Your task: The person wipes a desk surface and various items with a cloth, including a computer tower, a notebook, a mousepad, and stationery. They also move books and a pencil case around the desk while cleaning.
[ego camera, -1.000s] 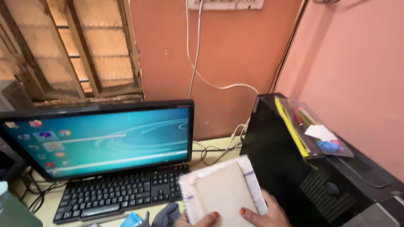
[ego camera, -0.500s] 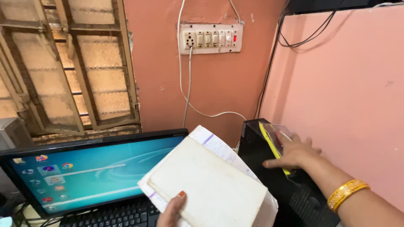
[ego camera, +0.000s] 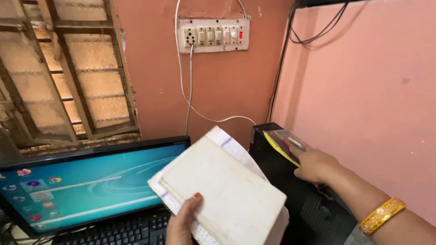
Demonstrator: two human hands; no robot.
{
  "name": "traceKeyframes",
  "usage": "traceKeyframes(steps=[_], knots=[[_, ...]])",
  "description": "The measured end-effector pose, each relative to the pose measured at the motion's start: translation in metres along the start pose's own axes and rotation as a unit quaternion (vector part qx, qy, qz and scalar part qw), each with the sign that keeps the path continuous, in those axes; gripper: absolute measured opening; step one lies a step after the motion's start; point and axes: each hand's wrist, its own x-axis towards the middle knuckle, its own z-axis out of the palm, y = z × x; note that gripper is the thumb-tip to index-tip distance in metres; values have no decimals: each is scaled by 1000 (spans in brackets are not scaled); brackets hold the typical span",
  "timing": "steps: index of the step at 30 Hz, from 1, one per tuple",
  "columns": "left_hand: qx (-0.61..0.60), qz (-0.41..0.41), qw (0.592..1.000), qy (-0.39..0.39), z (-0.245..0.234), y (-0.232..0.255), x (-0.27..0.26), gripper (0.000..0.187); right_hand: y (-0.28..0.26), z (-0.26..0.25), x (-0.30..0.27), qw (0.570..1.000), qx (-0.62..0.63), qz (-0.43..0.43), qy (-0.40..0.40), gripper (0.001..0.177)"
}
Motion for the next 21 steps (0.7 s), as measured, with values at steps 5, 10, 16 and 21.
traceKeyframes(steps=[5, 10, 16, 21], knots=[[-98, -10, 994, -48, -2, 23, -12, 65, -31, 12, -35, 983, 63, -90, 150, 55], [-110, 51, 992, -19, -10, 50, -27, 64, -83, 82, -35, 753, 613, -200, 131, 39], [-110, 43, 993, 31, -36, 61, -43, 62, -96, 230, -25, 928, 335, -108, 118, 45], [-125, 29, 989, 67, -46, 58, -48, 62, -105, 271, 8, 733, 674, 11, -95, 63]])
